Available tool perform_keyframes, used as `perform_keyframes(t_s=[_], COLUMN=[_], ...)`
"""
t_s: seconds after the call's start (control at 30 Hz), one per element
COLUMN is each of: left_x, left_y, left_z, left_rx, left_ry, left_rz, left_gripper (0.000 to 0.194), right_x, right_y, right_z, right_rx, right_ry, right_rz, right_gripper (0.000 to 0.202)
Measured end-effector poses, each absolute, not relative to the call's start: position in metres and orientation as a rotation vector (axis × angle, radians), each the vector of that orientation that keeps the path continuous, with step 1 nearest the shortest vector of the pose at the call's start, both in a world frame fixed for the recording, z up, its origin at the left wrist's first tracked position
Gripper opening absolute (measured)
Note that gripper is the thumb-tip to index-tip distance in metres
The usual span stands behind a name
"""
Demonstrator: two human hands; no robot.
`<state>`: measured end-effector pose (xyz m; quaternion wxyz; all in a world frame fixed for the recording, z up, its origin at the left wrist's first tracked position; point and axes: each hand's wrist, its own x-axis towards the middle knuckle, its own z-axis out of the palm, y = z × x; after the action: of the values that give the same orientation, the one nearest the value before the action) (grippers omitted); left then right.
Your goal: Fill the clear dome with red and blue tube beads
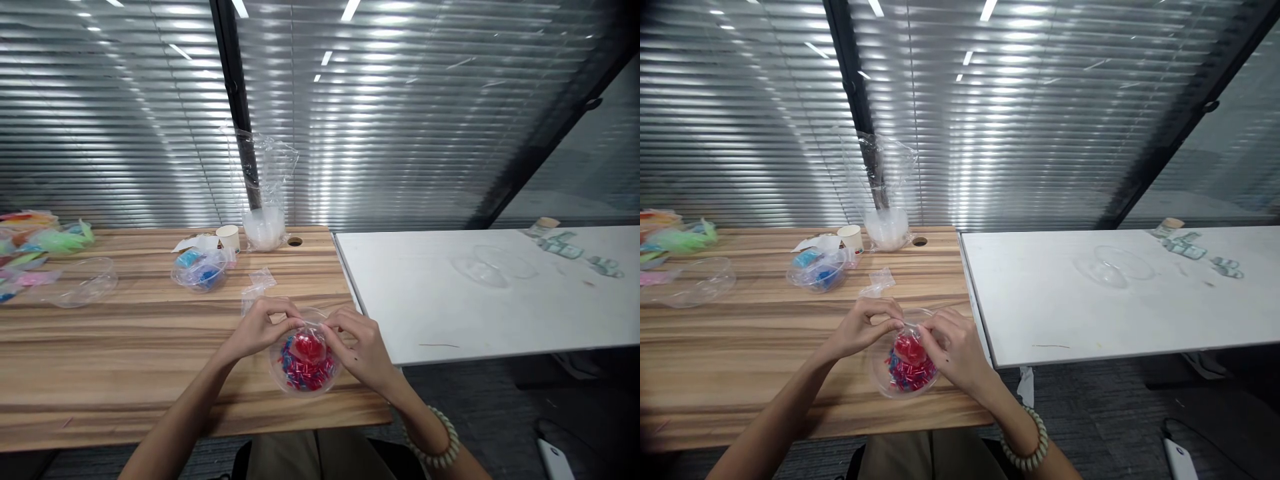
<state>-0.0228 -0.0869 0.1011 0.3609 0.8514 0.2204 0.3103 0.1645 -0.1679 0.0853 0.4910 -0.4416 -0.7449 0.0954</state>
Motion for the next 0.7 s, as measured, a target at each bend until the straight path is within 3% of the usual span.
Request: perform_keyframes(t_s=[0.37, 0.7], left_x=[-0.0226, -0.02], left_y=[-0.0881, -0.0903], left_z=[0.1001, 0.0999], left_rx=[2.21, 2.215], left_ry=[0.539, 0.53], left_rz=[0.743, 0.773], left_gripper=[0.022, 0.014], right_x=[0.1614, 0.1622], right_y=[-0.1672, -0.1663], right_z=[0.0862, 0.0808], right_rx=[-1.058, -1.104], right_ry=[-1.89, -1.893], right_rz=[0.21, 0.198], right_gripper=[0.016, 0.015])
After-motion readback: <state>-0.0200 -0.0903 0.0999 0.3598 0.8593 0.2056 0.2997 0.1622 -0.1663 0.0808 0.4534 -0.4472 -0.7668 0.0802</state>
